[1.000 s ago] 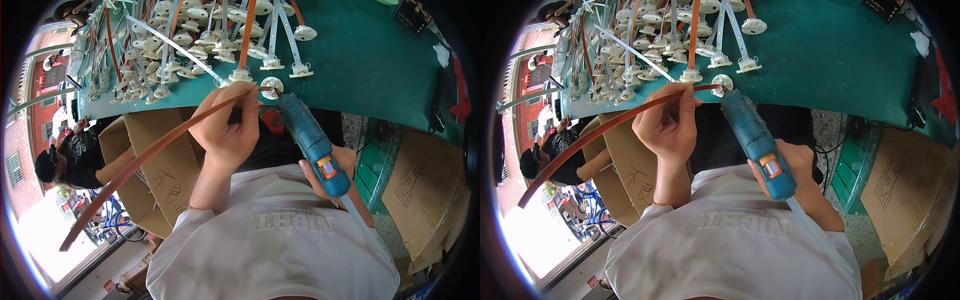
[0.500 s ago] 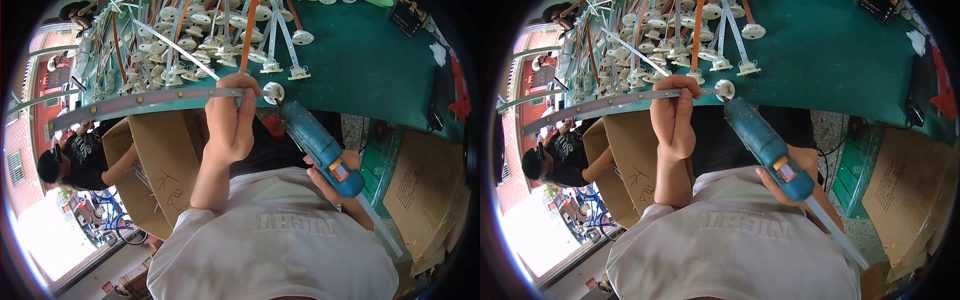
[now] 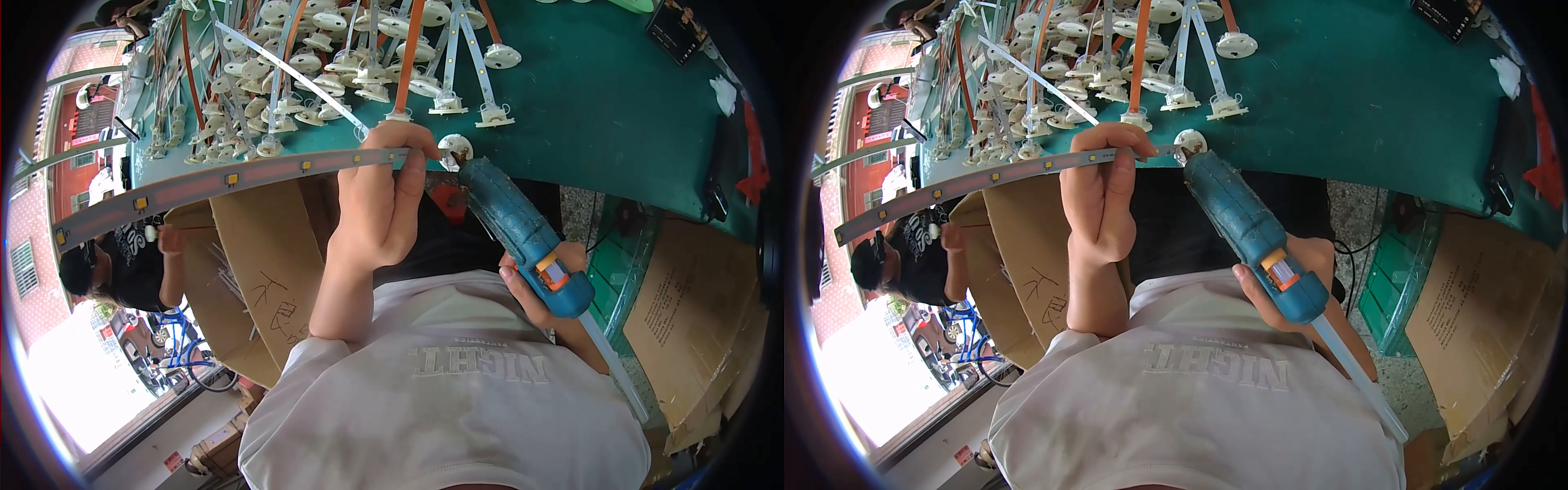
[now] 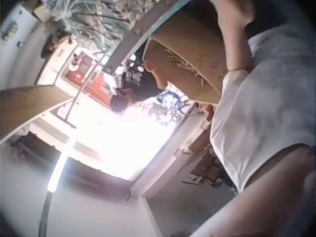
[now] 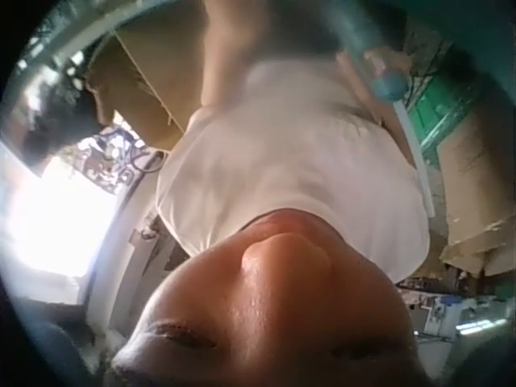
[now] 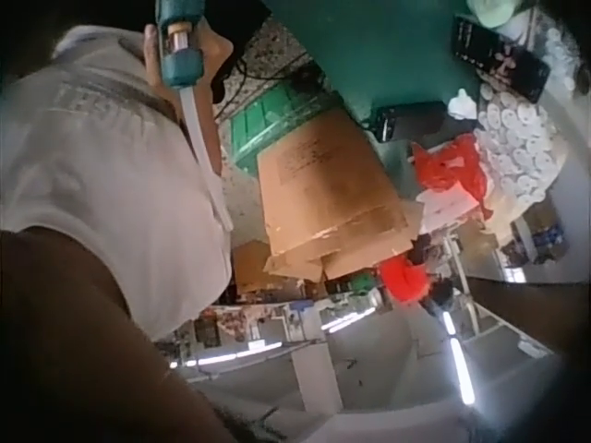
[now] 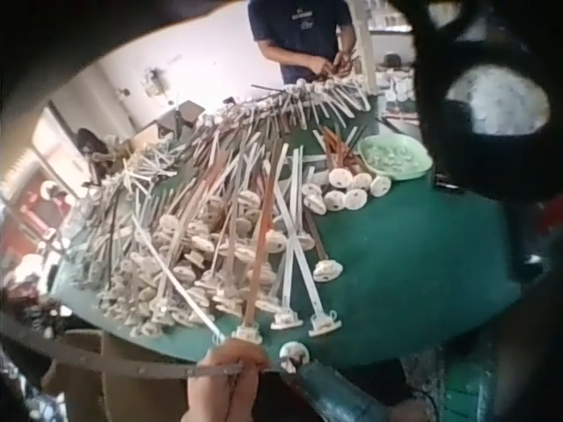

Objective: Glue LED light strips onto small circular plastic bases using a hot glue gun.

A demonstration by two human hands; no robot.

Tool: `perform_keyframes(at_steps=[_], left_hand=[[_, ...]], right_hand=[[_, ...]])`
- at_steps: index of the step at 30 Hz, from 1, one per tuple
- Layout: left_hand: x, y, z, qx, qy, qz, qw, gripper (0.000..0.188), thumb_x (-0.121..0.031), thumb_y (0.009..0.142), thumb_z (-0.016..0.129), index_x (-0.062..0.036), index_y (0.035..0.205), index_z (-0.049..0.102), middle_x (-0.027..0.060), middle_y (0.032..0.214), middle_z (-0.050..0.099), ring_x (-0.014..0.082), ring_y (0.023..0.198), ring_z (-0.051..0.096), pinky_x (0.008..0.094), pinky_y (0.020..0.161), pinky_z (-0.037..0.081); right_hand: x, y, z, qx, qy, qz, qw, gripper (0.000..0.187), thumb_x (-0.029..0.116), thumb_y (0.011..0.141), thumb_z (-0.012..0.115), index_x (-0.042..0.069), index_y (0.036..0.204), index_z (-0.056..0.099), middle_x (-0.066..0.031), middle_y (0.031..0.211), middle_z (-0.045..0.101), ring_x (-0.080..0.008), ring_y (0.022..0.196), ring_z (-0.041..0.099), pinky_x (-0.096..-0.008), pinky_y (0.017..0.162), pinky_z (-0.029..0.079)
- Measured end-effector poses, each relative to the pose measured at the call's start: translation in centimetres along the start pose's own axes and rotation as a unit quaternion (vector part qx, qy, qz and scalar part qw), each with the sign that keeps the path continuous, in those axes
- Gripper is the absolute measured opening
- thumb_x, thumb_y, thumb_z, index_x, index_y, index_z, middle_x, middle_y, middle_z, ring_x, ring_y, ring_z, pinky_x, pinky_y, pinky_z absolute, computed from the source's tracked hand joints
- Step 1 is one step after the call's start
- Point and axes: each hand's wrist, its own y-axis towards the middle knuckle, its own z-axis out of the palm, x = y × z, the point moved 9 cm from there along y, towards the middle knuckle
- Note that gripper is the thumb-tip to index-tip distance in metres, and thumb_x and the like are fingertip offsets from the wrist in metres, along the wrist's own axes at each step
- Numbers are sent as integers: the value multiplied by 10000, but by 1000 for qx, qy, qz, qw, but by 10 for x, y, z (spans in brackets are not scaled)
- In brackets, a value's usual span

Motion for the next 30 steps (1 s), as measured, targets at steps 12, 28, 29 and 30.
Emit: perform_keyframes(at_steps=[12, 28, 29, 30], left_hand=[[-2, 0, 2, 8, 22, 9, 1000, 145, 89, 929, 482, 37, 1058, 521, 156, 943, 634, 282, 717, 577, 347, 657, 460], [-11, 7, 5, 29, 57, 18, 998, 146, 83, 940, 469, 41, 1063, 537, 161, 950, 633, 271, 780, 624, 350, 705, 486], [-13, 6, 4, 28, 66, 28, 997, 141, 86, 935, 473, 39, 1051, 537, 165, 938, 629, 294, 779, 624, 363, 706, 488], [-14, 6, 4, 26, 75, 39, 996, 135, 90, 930, 477, 37, 1039, 538, 169, 926, 625, 317, 779, 623, 375, 706, 491]], right_hand=[[0, -3, 1, 23, 22, 17, 999, 156, 109, 714, 777, 45, 791, 657, -68, 600, 628, -220, 468, 618, -282, 474, 496], [23, 10, -14, 63, -44, 137, 988, 145, 42, 772, 758, 13, 769, 616, -110, 649, 637, -278, 553, 661, -330, 516, 499], [26, 13, -15, 84, -63, 147, 984, 143, 37, 764, 770, 8, 756, 630, -113, 683, 668, -256, 580, 679, -320, 536, 503], [28, 17, -19, 83, -71, 122, 986, 143, 37, 764, 770, 8, 756, 630, -113, 683, 668, -256, 580, 679, -320, 536, 503]])
